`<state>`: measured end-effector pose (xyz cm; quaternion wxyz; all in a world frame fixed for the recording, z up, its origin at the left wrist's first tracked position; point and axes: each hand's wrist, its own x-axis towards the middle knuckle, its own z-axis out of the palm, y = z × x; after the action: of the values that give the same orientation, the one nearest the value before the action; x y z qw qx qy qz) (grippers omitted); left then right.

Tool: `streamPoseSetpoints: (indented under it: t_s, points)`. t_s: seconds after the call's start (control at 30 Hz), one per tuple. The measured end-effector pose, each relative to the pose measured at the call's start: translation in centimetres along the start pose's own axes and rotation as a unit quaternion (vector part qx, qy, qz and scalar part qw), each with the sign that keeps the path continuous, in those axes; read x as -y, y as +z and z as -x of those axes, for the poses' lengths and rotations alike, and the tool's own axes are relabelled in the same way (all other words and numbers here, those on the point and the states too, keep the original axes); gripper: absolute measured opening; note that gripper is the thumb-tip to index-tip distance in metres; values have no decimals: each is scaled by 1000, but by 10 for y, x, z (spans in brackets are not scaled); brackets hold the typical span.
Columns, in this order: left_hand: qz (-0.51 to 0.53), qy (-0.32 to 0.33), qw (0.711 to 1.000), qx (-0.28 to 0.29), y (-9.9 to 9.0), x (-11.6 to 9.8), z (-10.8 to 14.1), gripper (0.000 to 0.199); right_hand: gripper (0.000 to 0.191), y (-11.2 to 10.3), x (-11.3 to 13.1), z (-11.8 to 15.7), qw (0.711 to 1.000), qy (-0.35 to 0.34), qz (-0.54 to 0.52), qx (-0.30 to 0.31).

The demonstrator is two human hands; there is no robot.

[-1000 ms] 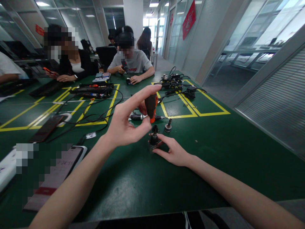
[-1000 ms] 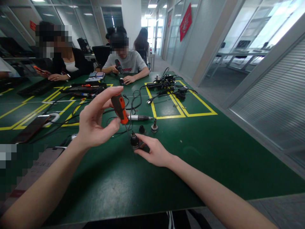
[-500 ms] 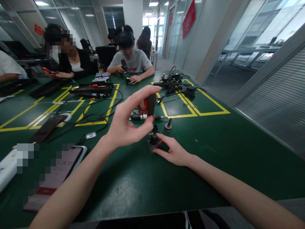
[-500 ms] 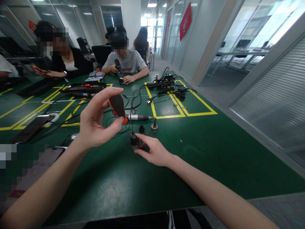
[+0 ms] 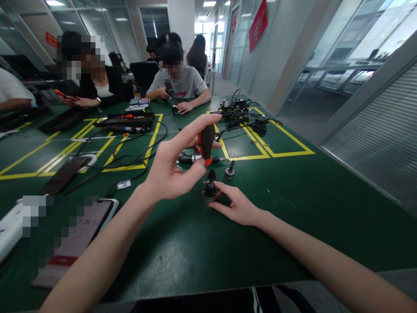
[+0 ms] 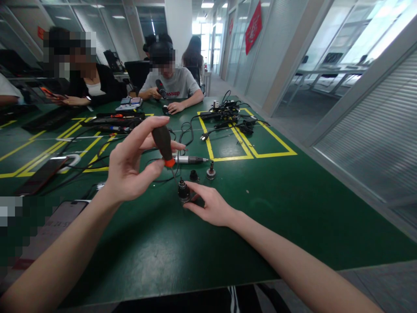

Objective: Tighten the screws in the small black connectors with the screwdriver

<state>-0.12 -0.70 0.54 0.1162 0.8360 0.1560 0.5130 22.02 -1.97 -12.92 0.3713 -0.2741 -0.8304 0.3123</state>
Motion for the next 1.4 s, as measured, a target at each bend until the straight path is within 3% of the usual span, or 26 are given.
streamPoseSetpoints:
  t_s: [0.9, 1.4]
  points:
    - [-38, 9, 999, -14, -2, 2, -1, 74, 54, 0, -1, 1, 1000, -2, -4, -2]
    - [-43, -5, 999, 27, -8, 2, -3, 76, 52, 1, -3, 1, 1000, -16, 7, -8]
